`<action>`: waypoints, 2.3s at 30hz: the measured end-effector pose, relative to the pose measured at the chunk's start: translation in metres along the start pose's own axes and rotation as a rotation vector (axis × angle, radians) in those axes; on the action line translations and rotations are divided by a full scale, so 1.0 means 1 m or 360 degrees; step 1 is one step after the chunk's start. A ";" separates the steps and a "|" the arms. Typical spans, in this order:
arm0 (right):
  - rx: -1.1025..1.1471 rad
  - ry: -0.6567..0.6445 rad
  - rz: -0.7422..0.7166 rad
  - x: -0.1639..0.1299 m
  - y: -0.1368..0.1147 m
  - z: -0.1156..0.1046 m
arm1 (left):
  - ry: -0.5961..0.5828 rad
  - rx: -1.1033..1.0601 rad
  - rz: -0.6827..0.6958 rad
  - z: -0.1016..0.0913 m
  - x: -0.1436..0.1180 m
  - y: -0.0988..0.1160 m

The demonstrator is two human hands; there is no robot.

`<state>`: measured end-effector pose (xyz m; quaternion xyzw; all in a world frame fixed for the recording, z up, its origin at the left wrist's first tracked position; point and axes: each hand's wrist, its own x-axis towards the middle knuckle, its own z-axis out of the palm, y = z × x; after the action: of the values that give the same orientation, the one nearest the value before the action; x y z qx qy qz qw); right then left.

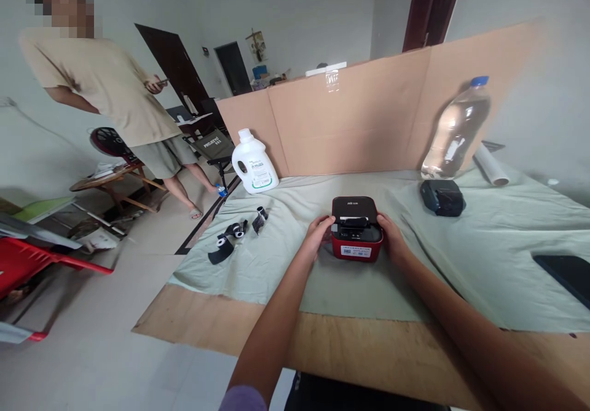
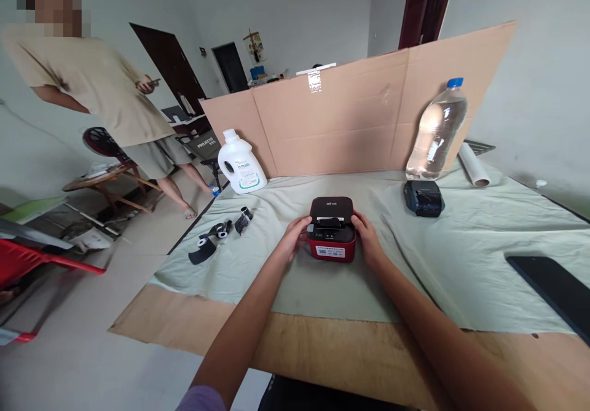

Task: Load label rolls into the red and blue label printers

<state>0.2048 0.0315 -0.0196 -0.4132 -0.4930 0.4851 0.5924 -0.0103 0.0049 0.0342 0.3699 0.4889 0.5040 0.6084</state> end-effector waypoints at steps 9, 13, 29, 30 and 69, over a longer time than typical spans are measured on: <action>0.0022 0.0065 0.0143 0.004 -0.005 0.001 | 0.0093 0.0081 -0.0048 0.002 0.003 0.000; 0.0016 0.0084 0.0116 0.003 -0.005 0.002 | 0.0137 0.0075 -0.0035 0.005 0.001 -0.001; -0.0223 0.0111 -0.0165 -0.012 -0.013 0.006 | 0.1092 0.2256 0.0344 -0.130 0.051 0.073; -0.0213 0.0105 -0.0165 -0.011 -0.013 0.006 | 0.1042 0.2325 0.0227 -0.139 0.056 0.079; -0.0676 -0.0590 -0.0545 0.042 -0.024 0.146 | 0.0268 0.0400 0.0680 -0.125 0.050 0.084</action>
<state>0.0666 0.0698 0.0366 -0.3431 -0.7449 0.3318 0.4662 -0.1517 0.0663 0.0708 0.4942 0.5074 0.5854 0.3945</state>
